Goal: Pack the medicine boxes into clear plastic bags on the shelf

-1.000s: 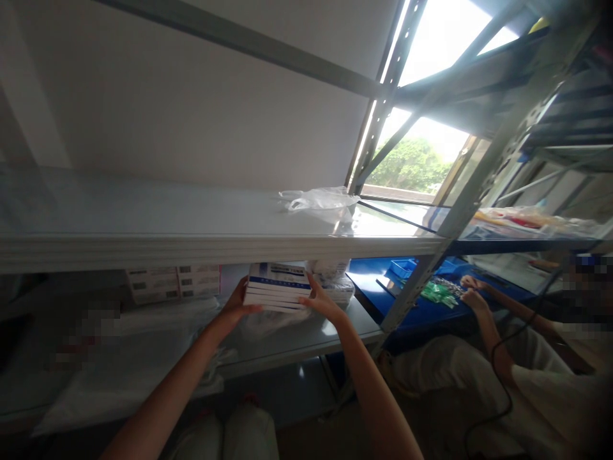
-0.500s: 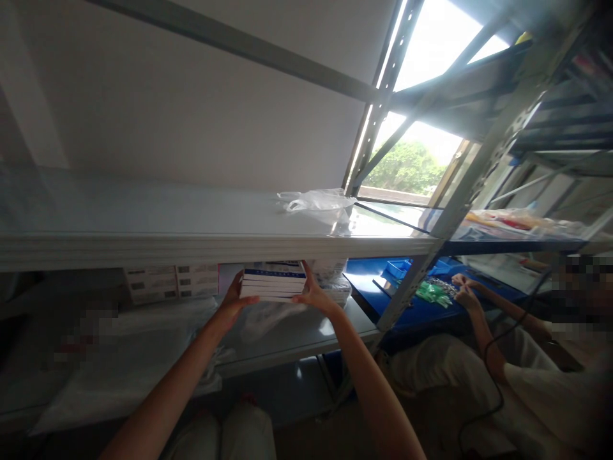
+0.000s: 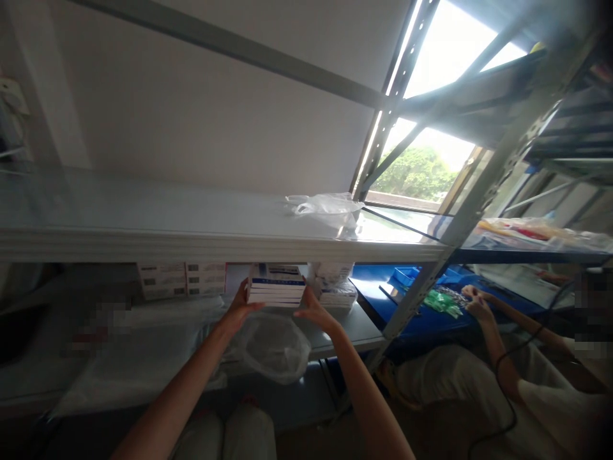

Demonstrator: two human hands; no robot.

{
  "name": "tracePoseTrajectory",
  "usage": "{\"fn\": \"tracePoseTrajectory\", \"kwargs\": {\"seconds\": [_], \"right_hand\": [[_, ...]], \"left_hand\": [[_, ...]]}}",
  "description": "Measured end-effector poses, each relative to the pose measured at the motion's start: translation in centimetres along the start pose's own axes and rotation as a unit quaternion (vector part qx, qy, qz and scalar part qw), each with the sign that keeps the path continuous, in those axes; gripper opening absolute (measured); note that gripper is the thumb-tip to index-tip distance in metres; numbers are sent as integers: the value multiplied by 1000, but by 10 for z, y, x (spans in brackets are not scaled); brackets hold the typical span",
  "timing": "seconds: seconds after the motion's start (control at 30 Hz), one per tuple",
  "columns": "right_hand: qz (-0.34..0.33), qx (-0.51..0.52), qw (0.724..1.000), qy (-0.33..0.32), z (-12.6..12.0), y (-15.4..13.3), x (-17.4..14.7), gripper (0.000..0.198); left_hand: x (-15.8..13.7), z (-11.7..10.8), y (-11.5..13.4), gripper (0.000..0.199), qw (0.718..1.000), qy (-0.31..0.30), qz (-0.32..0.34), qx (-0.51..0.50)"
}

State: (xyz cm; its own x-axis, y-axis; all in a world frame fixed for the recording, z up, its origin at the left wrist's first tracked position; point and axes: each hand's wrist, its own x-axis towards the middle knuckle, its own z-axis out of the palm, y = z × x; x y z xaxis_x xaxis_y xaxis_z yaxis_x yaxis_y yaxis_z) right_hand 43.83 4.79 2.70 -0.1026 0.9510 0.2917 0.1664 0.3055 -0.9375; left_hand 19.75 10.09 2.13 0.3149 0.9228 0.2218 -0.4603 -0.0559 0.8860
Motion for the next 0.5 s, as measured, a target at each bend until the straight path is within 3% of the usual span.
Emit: {"fn": "tracePoseTrajectory", "kwargs": {"seconds": [0.2, 0.4, 0.5], "right_hand": [[-43, 12, 997, -62, 13, -27, 31, 69], [-45, -13, 999, -19, 16, -11, 45, 70], [-29, -11, 999, -23, 15, 1, 60, 66]], "left_hand": [[4, 0, 3, 83, 1000, -25, 4, 8], [21, -17, 4, 79, 997, -65, 4, 39], [37, -33, -1, 79, 993, -46, 9, 111]]}}
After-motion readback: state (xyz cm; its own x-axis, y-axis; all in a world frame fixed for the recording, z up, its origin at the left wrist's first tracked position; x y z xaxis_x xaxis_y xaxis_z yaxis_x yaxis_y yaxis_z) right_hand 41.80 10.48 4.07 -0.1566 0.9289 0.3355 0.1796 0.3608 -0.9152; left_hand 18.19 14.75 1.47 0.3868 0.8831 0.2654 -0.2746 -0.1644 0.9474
